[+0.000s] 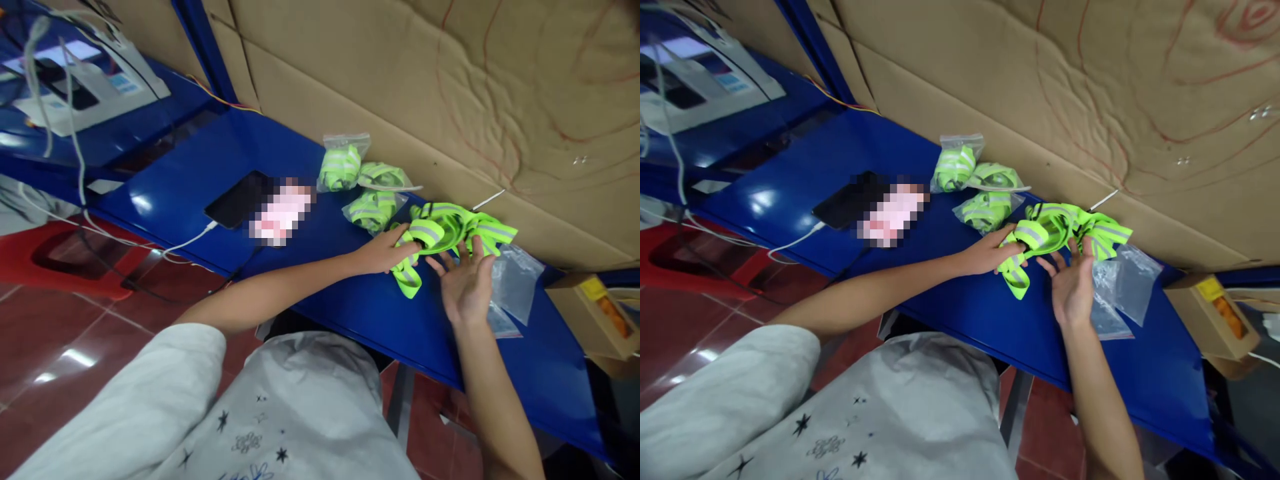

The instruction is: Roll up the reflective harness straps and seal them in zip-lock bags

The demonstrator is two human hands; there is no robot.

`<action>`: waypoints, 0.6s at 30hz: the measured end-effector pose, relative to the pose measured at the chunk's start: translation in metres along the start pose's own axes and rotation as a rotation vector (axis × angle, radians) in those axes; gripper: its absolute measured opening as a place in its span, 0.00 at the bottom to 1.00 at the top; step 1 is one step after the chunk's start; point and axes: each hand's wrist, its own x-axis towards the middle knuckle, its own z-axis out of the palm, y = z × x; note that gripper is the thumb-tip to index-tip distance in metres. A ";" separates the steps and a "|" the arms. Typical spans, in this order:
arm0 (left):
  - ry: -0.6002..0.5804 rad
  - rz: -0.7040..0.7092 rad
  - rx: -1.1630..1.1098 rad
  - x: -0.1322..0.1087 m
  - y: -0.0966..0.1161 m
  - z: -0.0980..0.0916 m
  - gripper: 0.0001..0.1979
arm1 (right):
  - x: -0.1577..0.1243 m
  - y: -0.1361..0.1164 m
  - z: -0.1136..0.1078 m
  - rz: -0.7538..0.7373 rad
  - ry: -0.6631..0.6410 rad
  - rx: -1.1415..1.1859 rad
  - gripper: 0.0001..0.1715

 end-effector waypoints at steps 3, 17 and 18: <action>-0.055 0.055 0.308 -0.002 0.007 -0.001 0.25 | 0.001 0.013 -0.009 -0.141 -0.108 -0.215 0.54; 0.707 -0.124 1.165 -0.119 -0.008 -0.087 0.35 | -0.015 0.033 0.001 -0.296 -0.193 -0.847 0.40; 0.690 -0.158 1.172 -0.121 -0.014 -0.091 0.35 | -0.015 0.033 0.000 -0.292 -0.195 -0.850 0.40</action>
